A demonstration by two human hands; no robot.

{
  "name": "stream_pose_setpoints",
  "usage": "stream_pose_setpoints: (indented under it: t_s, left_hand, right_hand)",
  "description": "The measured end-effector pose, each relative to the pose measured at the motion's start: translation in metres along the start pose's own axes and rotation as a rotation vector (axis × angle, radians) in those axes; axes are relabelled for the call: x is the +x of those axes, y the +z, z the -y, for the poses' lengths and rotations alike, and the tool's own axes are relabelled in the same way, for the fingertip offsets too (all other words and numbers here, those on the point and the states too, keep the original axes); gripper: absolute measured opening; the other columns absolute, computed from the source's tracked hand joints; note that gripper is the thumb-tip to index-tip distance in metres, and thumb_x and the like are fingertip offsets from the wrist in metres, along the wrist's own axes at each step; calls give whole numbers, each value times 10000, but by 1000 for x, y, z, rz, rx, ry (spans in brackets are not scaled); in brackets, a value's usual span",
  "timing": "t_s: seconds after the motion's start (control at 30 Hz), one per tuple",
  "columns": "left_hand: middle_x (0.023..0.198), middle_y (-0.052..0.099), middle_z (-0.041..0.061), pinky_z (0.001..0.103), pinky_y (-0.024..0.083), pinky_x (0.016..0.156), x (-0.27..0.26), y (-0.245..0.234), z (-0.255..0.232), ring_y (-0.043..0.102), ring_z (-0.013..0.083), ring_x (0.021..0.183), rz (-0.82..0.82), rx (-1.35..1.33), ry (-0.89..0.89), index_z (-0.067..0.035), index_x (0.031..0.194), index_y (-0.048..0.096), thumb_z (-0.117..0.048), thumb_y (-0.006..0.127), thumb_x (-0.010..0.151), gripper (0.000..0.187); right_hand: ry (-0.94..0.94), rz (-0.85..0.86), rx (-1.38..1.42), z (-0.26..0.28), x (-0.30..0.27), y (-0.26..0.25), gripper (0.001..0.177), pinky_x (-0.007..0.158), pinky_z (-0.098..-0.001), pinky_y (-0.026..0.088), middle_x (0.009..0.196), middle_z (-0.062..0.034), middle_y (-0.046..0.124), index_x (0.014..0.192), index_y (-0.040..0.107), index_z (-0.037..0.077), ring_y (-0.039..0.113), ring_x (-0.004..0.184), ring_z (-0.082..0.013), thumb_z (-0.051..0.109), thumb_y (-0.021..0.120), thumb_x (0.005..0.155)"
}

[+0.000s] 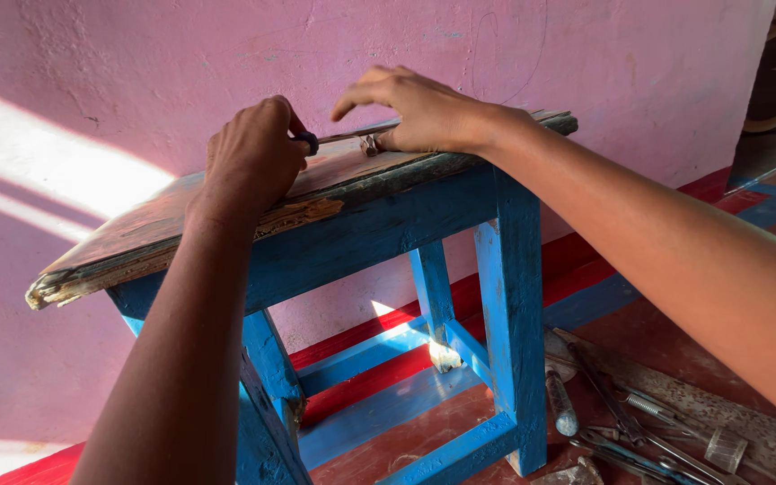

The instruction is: The person uses a hammer and a metal rod to work on a blue wooden stool. They repeatedly strike the stool's top surface and legs with the hammer, then use the rod to pry or adjust parts of the stool. The person also picks up and places down various tools from the floor.

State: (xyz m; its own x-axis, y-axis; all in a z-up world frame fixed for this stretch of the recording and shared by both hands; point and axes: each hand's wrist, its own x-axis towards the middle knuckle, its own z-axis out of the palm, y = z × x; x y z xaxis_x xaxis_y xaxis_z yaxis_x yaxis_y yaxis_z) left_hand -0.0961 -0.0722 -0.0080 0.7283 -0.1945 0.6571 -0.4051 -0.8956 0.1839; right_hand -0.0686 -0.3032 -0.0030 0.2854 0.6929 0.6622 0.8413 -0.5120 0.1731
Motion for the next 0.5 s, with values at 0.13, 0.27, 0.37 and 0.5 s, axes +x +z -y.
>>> stream_pose_setpoints:
  t_s: [0.13, 0.27, 0.37, 0.5]
  left_hand:
    - [905, 781, 76, 437, 519, 862, -4, -3, -4, 728, 235, 903, -15, -23, 26, -117, 1000, 770, -187, 730, 914, 118]
    - [889, 793, 44, 396, 529, 841, -8, -10, -6, 746, 192, 871, 24, -136, 6, -118, 992, 769, -184, 710, 922, 113]
    - [881, 795, 33, 372, 539, 825, -8, -13, -8, 757, 162, 851, 67, -229, -52, -118, 1002, 752, -184, 696, 924, 116]
    - [889, 790, 24, 397, 522, 840, -7, -11, -5, 741, 173, 889, 43, -155, -14, -111, 1002, 747, -181, 719, 910, 118]
  right_hand:
    - [146, 113, 168, -6, 3, 5, 478, 1083, -435, 463, 1243, -110, 730, 1306, 706, 152, 676, 1186, -279, 71, 718, 835]
    - [358, 143, 247, 4, 2, 0, 462, 1013, -399, 533, 1139, -84, 775, 1292, 724, 177, 732, 1064, -242, 189, 669, 834]
    - [441, 157, 270, 9, 3, -1, 482, 1000, -405, 525, 1104, -77, 801, 1278, 751, 202, 738, 1017, -237, 318, 639, 823]
    - [398, 162, 199, 12, 0, -4, 547, 1047, -474, 404, 1236, -90, 726, 1257, 746, 176, 624, 1171, -255, 480, 762, 803]
